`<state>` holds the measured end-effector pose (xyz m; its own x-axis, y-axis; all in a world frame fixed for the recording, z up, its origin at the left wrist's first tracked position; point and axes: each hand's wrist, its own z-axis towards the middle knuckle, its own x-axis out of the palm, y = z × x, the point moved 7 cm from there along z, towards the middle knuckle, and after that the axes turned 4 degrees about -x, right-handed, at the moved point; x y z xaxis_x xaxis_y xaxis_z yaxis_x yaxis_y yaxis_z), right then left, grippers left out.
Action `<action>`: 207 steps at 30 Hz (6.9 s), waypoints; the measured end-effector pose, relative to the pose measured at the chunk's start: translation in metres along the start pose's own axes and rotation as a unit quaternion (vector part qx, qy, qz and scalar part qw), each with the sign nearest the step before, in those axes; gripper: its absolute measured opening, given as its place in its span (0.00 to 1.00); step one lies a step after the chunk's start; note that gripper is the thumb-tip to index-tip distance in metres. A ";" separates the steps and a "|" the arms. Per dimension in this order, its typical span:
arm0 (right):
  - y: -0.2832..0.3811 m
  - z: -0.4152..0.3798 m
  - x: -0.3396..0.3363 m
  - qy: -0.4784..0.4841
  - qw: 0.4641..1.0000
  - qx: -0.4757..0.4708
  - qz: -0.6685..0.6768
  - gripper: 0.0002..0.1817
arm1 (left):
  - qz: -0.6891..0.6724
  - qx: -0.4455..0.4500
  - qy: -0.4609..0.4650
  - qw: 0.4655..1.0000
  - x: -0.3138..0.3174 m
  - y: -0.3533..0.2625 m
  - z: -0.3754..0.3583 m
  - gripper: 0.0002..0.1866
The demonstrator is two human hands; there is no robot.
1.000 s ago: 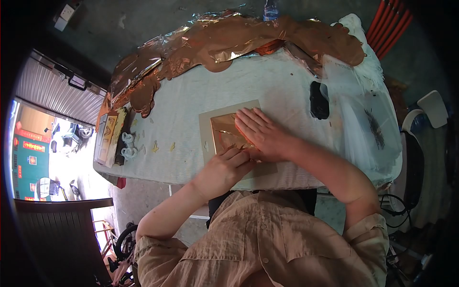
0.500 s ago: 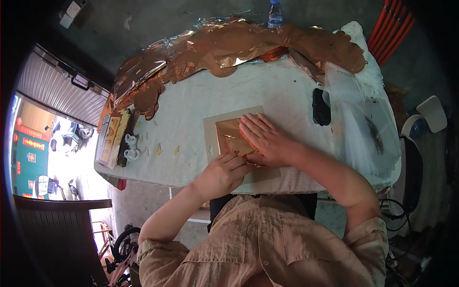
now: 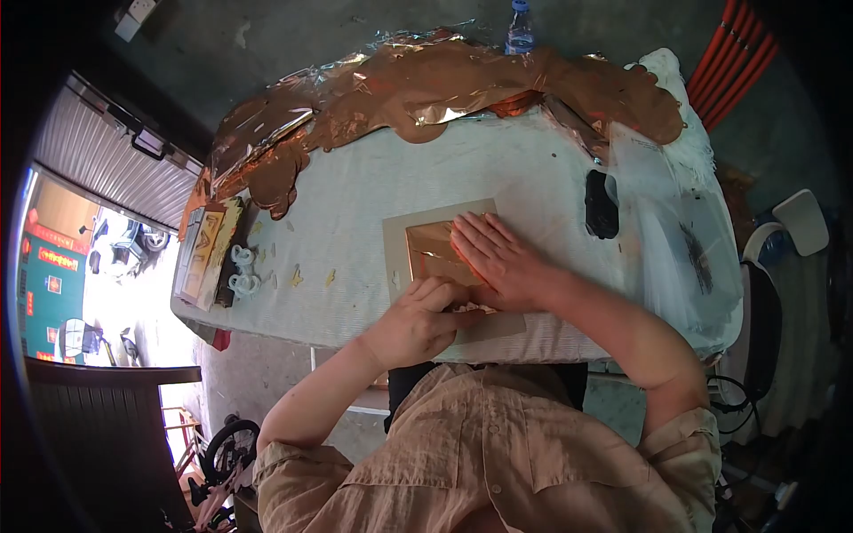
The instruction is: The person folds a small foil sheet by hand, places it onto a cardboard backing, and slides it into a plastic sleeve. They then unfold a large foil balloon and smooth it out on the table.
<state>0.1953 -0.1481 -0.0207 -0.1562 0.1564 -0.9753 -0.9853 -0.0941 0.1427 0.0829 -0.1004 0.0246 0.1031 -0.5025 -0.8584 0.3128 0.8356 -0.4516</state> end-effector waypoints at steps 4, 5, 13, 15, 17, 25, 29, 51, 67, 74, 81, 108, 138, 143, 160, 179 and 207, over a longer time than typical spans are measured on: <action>0.000 0.000 -0.003 0.012 1.000 -0.003 -0.002 0.40 | -0.077 -0.023 0.003 0.997 -0.006 0.007 0.001 0.20; 0.001 0.001 -0.004 0.010 1.000 -0.007 -0.004 0.40 | -0.111 -0.034 0.027 0.993 -0.004 0.009 0.001 0.20; 0.002 0.001 -0.006 0.031 1.000 -0.006 -0.002 0.39 | -0.075 -0.025 0.015 0.997 -0.006 0.000 -0.004 0.23; 0.001 0.001 -0.006 0.030 1.000 -0.007 -0.001 0.39 | -0.071 -0.022 0.016 0.997 -0.005 -0.001 -0.005 0.24; 0.000 0.001 -0.006 0.031 1.000 -0.006 0.002 0.39 | -0.069 -0.032 0.015 0.997 -0.004 0.000 -0.005 0.23; -0.054 -0.003 -0.005 -0.044 0.836 0.161 0.523 0.30 | -0.091 -0.052 0.036 0.994 -0.003 0.002 -0.006 0.24; -0.049 -0.014 -0.025 -0.038 0.932 0.158 0.323 0.32 | -0.085 -0.047 0.029 0.995 -0.003 0.003 -0.006 0.24; 0.015 -0.012 -0.008 -0.017 0.998 0.059 0.021 0.39 | -0.324 -0.163 0.038 0.931 -0.011 0.043 -0.010 0.21; 0.016 -0.010 -0.011 -0.020 0.998 0.063 0.013 0.45 | 0.059 -0.296 0.103 0.948 -0.033 0.102 -0.024 0.62; 0.015 -0.011 -0.010 -0.006 0.997 0.072 0.024 0.45 | 0.087 -0.295 0.117 0.944 -0.039 0.084 -0.039 0.63; -0.010 -0.040 -0.009 0.032 0.993 0.104 0.045 0.46 | 0.165 -0.257 0.164 0.938 -0.026 0.074 0.004 0.61; -0.043 -0.086 -0.010 -0.160 0.961 0.119 -0.193 0.27 | 0.152 0.280 -0.049 0.947 0.123 -0.139 0.257 0.06; -0.042 -0.084 -0.022 -0.068 0.987 0.148 0.006 0.44 | -0.072 -0.250 -0.218 0.941 -0.107 0.063 -0.030 0.07; -0.045 -0.084 -0.022 -0.030 0.986 0.166 0.011 0.44 | -0.071 -0.342 -0.056 0.935 -0.092 0.089 -0.086 0.09; -0.043 -0.081 -0.026 -0.008 0.988 0.156 0.005 0.49 | 0.109 -0.288 -0.064 0.949 -0.015 0.052 -0.020 0.29; -0.042 -0.080 -0.025 0.020 0.989 0.142 0.017 0.49 | -0.103 -0.409 -0.018 0.906 -0.002 0.110 0.063 0.21; -0.018 -0.046 -0.015 0.002 0.989 0.146 0.009 0.49 | 0.160 -0.355 -0.190 0.901 -0.028 0.088 -0.006 0.14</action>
<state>0.2186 -0.1935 -0.0161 -0.1740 0.1526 -0.9728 -0.9604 0.1920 0.2019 0.1025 -0.0116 0.0071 0.4395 -0.1366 -0.8878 -0.4598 0.8149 -0.3530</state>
